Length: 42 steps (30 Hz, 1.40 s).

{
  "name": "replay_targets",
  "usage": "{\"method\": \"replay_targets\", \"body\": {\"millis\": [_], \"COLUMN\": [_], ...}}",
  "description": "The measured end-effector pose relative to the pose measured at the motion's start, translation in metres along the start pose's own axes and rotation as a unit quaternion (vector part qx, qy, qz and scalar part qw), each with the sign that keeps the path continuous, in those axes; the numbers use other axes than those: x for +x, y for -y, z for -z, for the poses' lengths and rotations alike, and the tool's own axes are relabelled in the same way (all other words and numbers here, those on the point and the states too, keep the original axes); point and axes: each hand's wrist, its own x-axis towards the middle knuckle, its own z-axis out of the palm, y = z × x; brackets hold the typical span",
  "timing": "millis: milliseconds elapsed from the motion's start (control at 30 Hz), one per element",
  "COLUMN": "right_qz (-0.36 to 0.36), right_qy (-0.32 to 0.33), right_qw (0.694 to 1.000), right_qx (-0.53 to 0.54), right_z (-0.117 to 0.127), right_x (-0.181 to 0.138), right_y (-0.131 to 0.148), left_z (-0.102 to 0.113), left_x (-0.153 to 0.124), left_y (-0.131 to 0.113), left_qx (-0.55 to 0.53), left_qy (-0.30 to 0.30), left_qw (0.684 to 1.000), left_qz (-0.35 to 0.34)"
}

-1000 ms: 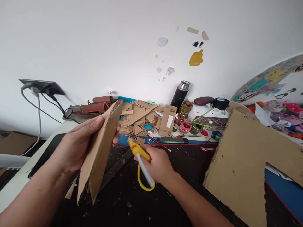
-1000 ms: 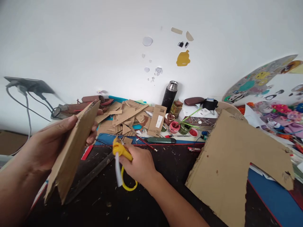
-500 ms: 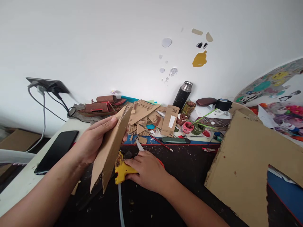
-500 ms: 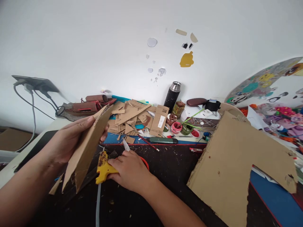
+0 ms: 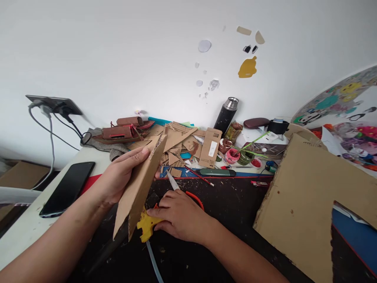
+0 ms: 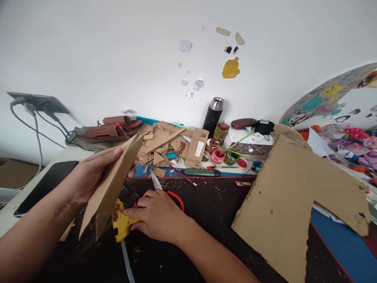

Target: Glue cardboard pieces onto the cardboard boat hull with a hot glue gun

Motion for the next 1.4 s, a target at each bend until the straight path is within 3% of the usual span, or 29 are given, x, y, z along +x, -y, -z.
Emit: {"method": "replay_targets", "body": {"millis": [133,400,500,600,733,867,1000,1133,1400], "right_qz": [-0.011,-0.121,-0.121,-0.109,-0.18,-0.249,-0.262,-0.254,-0.249], "right_qy": [-0.047,-0.094,-0.118,-0.185,-0.29,-0.335,-0.362,-0.356,-0.344], "right_qw": [0.998,0.988,0.985,0.974,0.914,0.824,0.759,0.729,0.689], "right_qx": [0.043,0.025,0.035,0.078,0.218,0.383,0.474,0.527,0.587], "right_z": [-0.004,0.002,0.0,-0.001,0.01,0.026,0.032,0.031,0.029], "right_x": [-0.003,-0.002,-0.004,-0.008,-0.011,-0.012,-0.012,-0.011,-0.008], "right_y": [-0.003,-0.001,-0.001,-0.005,-0.011,-0.013,-0.016,-0.019,-0.019], "left_z": [0.0,0.001,0.0,-0.001,-0.002,-0.009,-0.019,-0.024,-0.018], "left_x": [-0.001,-0.006,-0.006,-0.006,-0.008,-0.011,-0.014,-0.014,-0.008], "left_y": [0.0,-0.002,-0.002,0.002,0.014,0.023,0.029,0.037,0.052], "left_qx": [-0.005,-0.001,0.0,0.011,0.076,0.171,0.223,0.223,0.262], "left_qy": [0.008,0.022,0.018,0.025,0.061,0.108,0.108,0.15,0.163], "left_qw": [1.0,0.999,1.0,0.999,0.995,0.979,0.967,0.96,0.945], "left_qz": [-0.011,-0.025,-0.02,-0.018,-0.007,-0.029,-0.057,-0.081,-0.112]}}
